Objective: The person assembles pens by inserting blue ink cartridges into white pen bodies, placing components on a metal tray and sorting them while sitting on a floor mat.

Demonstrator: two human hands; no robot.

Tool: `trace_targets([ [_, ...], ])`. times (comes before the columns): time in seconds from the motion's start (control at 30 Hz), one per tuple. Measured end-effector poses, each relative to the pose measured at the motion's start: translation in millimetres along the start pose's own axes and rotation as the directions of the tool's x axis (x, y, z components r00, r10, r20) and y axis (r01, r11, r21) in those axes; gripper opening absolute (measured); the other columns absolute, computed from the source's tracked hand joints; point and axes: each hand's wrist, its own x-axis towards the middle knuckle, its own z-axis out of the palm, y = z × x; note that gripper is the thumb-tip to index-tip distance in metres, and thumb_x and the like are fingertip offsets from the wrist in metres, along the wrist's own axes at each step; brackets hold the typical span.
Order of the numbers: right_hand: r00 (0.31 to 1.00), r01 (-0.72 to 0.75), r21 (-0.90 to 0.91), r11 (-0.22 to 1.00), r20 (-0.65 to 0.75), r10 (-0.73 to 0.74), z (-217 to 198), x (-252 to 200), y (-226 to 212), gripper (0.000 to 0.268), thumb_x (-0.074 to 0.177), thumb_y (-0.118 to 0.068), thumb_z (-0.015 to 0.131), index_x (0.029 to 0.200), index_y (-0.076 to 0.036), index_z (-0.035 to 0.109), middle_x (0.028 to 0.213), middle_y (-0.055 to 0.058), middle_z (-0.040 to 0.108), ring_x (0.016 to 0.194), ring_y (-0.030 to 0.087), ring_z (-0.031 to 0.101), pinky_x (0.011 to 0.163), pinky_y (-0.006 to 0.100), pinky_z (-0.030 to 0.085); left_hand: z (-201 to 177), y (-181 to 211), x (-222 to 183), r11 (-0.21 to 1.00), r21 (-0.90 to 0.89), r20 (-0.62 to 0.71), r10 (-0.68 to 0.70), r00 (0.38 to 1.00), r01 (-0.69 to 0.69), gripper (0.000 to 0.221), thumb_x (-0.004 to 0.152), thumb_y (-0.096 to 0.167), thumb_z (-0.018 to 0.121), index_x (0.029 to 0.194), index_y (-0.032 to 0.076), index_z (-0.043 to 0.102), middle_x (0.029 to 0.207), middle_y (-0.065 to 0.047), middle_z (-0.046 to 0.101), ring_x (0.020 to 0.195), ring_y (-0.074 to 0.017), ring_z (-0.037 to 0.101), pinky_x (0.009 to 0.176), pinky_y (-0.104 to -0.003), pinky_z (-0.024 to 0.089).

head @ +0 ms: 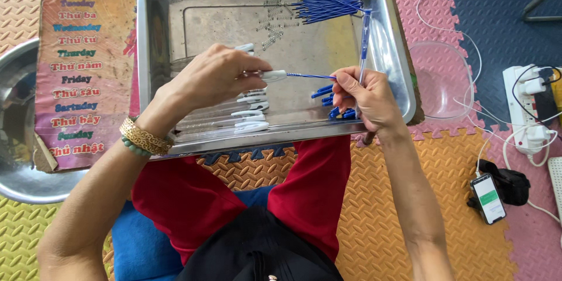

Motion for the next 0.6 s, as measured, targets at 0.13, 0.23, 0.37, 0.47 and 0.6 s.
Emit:
trace_targets([
  [0.13, 0.999, 0.009, -0.019, 1.000, -0.031, -0.009, -3, -3, 0, 0.019, 0.110, -0.016, 0.074, 0.111, 0.004, 0.075, 0.084, 0.015, 0.076, 0.062, 0.020, 0.078, 0.049, 0.026, 0.066, 4, -11, -5, 0.999, -0.028, 0.044, -0.040, 0.998, 0.042, 0.029, 0.106, 0.018, 0.073, 0.131, 0.007, 0.081, 0.096, -0.020, 0.085, 0.093, -0.0408, 0.082, 0.084, -0.057, 0.062],
  [0.23, 0.999, 0.014, -0.065, 0.998, -0.043, -0.017, -3, 0, 4, 0.021, 0.110, -0.016, 0.075, 0.111, 0.004, 0.074, 0.085, 0.016, 0.076, 0.061, 0.021, 0.078, 0.049, 0.026, 0.066, 10, -28, -13, 0.991, 0.117, 0.061, -0.075, 0.995, 0.068, 0.022, 0.105, 0.026, 0.074, 0.122, 0.015, 0.084, 0.101, -0.014, 0.084, 0.092, -0.0395, 0.082, 0.081, -0.054, 0.064],
  [0.37, 1.000, 0.023, -0.145, 0.989, -0.017, -0.026, 2, 1, 6, 0.023, 0.111, -0.017, 0.074, 0.112, 0.006, 0.073, 0.086, 0.016, 0.076, 0.064, 0.020, 0.079, 0.050, 0.026, 0.066, 23, -46, -27, 0.982, 0.155, 0.032, -0.110, 0.993, 0.104, 0.018, 0.105, 0.028, 0.075, 0.114, 0.015, 0.085, 0.107, -0.014, 0.082, 0.094, -0.0376, 0.081, 0.081, -0.050, 0.065],
  [0.47, 0.999, 0.030, -0.187, 0.982, -0.008, -0.032, 10, -1, 2, 0.024, 0.111, -0.017, 0.074, 0.112, 0.007, 0.073, 0.086, 0.018, 0.075, 0.064, 0.022, 0.079, 0.050, 0.028, 0.067, 32, -51, -32, 0.979, 0.164, 0.025, -0.129, 0.991, 0.124, 0.020, 0.103, 0.033, 0.076, 0.108, 0.014, 0.083, 0.112, -0.016, 0.079, 0.096, -0.0434, 0.080, 0.081, -0.055, 0.065],
  [0.6, 0.998, 0.056, -0.248, 0.967, 0.016, -0.054, 18, -5, -5, 0.025, 0.111, -0.017, 0.074, 0.111, 0.008, 0.074, 0.083, 0.018, 0.074, 0.062, 0.022, 0.079, 0.050, 0.028, 0.067, 47, -56, -26, 0.975, 0.223, -0.158, 0.019, 0.987, 0.017, 0.039, 0.097, 0.036, 0.087, 0.129, 0.015, 0.080, 0.124, -0.016, 0.073, 0.111, -0.0397, 0.075, 0.085, -0.050, 0.064],
])
